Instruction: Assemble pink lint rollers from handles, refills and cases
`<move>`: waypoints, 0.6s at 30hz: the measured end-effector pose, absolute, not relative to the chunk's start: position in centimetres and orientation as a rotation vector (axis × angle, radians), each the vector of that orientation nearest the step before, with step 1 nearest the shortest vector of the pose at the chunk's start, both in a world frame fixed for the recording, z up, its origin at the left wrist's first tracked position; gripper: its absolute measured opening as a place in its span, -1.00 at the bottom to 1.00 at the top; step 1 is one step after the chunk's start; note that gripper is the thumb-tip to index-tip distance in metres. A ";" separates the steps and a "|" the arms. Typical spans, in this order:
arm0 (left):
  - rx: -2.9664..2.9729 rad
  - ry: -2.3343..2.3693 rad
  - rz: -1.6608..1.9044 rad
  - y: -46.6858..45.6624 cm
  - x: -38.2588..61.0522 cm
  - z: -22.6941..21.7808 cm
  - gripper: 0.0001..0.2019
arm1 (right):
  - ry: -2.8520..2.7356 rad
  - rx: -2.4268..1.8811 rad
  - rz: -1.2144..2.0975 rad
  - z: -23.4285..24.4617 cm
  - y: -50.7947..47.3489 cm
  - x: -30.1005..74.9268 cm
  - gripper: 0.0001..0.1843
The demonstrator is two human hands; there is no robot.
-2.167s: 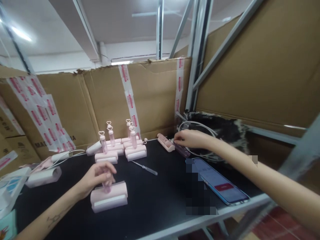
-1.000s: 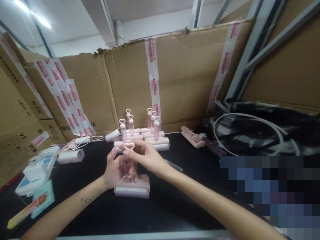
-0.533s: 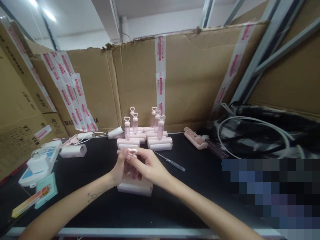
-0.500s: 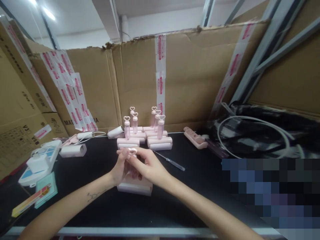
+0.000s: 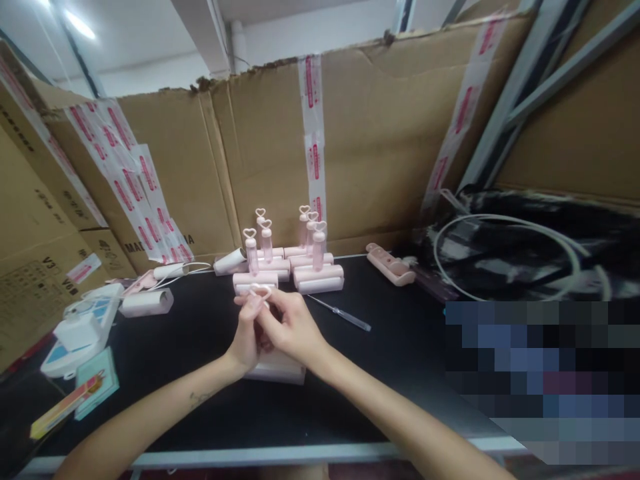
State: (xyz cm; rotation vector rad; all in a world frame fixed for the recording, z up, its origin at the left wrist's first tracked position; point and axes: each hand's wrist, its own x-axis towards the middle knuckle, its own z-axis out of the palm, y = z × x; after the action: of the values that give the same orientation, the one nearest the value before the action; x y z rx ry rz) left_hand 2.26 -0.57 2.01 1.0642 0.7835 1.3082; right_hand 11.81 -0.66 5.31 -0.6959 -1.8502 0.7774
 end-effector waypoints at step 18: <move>1.216 0.648 1.147 0.2 0.7 1.5 -0.40 | -1.885 -0.620 1.042 5.1 -1.9 13.3 -0.50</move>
State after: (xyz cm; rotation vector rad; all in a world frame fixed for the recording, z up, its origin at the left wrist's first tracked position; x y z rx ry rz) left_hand 0.68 0.16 1.50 1.2162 0.6476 1.1475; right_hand 13.30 -1.86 5.09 -0.6195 -1.8850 1.0418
